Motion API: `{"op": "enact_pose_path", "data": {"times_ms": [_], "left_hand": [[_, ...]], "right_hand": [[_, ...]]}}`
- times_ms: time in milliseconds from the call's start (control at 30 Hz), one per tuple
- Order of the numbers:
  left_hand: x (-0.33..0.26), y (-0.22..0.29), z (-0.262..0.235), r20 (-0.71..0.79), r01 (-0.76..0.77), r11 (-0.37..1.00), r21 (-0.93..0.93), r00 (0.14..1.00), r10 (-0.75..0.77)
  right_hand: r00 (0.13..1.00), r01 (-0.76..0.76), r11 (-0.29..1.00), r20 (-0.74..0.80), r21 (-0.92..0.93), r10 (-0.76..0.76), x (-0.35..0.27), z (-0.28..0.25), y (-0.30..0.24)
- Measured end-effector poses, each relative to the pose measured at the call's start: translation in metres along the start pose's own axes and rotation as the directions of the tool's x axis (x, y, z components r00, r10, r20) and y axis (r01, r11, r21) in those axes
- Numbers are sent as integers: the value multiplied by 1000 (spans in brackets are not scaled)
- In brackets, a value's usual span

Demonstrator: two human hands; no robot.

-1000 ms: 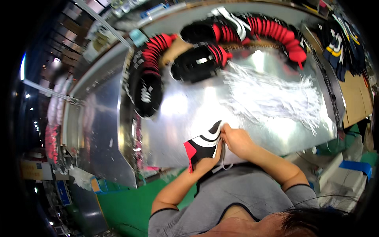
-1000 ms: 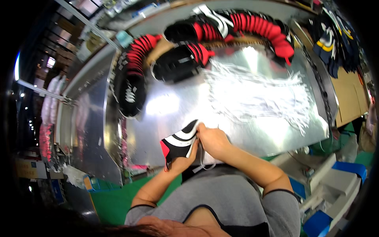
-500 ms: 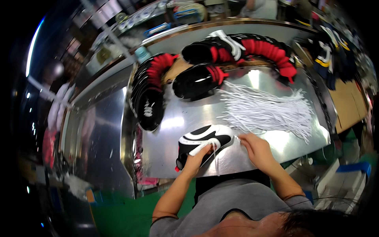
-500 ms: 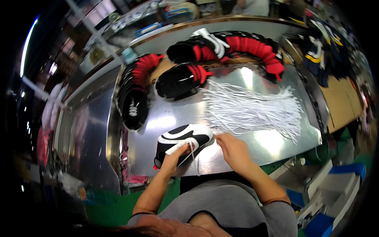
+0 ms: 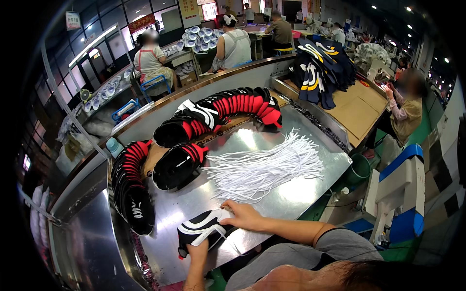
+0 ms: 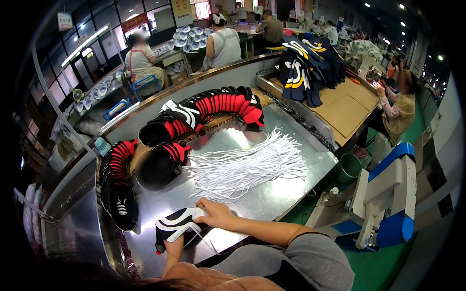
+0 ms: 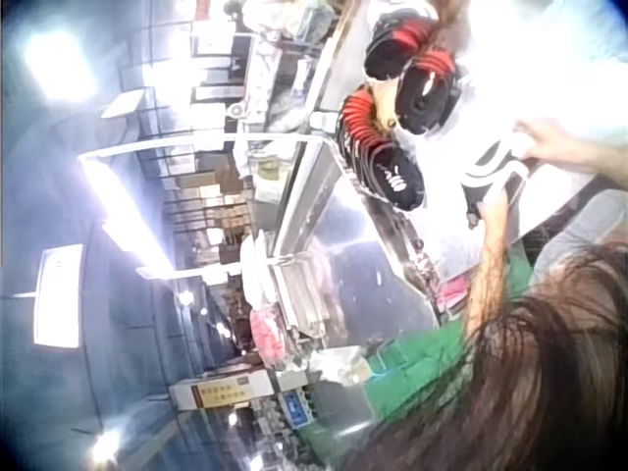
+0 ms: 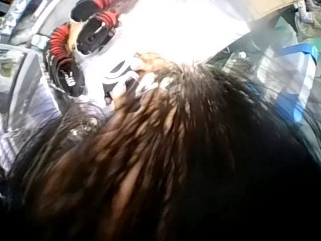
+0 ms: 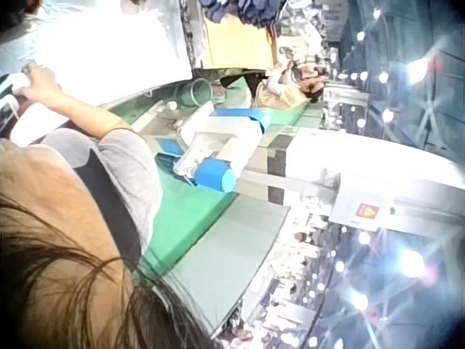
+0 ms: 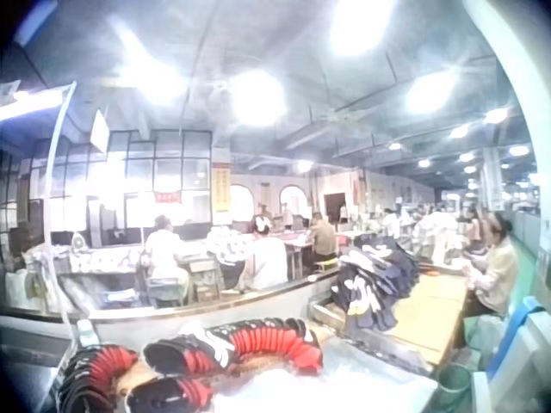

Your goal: The person laces a black and white shoe by hand, threading white laces through the eyelets and adjusting them. They then pick up another shoe from a stack and repeat the lacing process.

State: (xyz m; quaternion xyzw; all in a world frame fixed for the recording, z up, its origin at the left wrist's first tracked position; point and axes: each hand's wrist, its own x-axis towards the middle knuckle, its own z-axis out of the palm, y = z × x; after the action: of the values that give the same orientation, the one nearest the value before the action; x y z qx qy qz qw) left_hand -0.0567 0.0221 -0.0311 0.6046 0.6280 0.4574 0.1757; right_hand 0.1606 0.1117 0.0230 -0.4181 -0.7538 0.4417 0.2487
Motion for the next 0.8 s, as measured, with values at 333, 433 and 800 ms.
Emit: {"op": "enact_pose_path", "data": {"times_ms": [333, 433, 800], "left_hand": [[12, 60, -14, 258, -126, 893, 431, 966, 11], [19, 72, -7, 227, -175, 910, 375, 969, 92], [15, 87, -17, 71, -110, 940, 322, 993, 92]], "right_hand": [[989, -90, 840, -55, 535, 141, 38, 4, 43], [962, -268, 792, 201, 548, 186, 9, 5, 35], [894, -369, 701, 438, 610, 90, -13, 27, 20]]}}
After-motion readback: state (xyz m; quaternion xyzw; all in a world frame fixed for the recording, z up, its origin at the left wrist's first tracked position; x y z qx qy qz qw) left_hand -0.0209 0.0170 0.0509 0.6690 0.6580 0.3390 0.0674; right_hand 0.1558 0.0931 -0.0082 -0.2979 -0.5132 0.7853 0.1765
